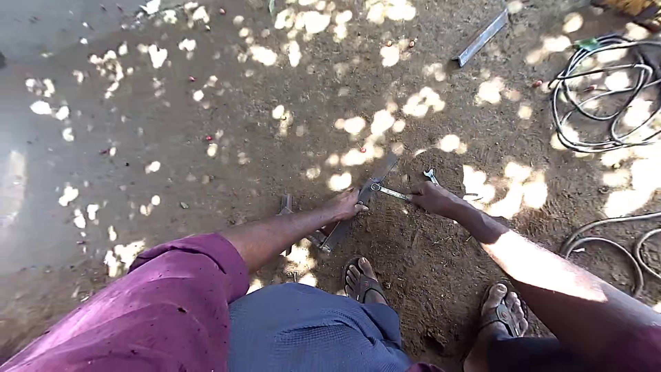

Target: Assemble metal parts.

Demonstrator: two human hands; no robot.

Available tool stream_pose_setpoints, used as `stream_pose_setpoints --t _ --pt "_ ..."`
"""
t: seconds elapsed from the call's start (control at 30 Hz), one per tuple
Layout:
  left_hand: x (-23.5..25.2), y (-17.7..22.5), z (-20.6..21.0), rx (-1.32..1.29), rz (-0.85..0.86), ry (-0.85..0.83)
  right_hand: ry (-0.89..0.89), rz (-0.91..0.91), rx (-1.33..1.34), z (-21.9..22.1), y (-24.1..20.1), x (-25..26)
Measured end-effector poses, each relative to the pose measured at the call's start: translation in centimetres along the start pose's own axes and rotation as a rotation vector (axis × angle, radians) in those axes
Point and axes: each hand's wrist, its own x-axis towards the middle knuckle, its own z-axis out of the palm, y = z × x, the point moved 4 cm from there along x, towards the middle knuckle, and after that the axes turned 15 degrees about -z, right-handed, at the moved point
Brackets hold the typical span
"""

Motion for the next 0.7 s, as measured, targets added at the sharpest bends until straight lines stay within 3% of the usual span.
stream_pose_setpoints --t 0.5,0.7 --pt "0.2 -0.2 0.1 -0.033 0.032 -0.020 0.012 -0.007 -0.331 -0.8 -0.1 2.1" --pt "0.2 -0.2 0.0 -0.052 0.065 -0.015 -0.093 -0.173 -0.095 -1.1 0.2 2.0"
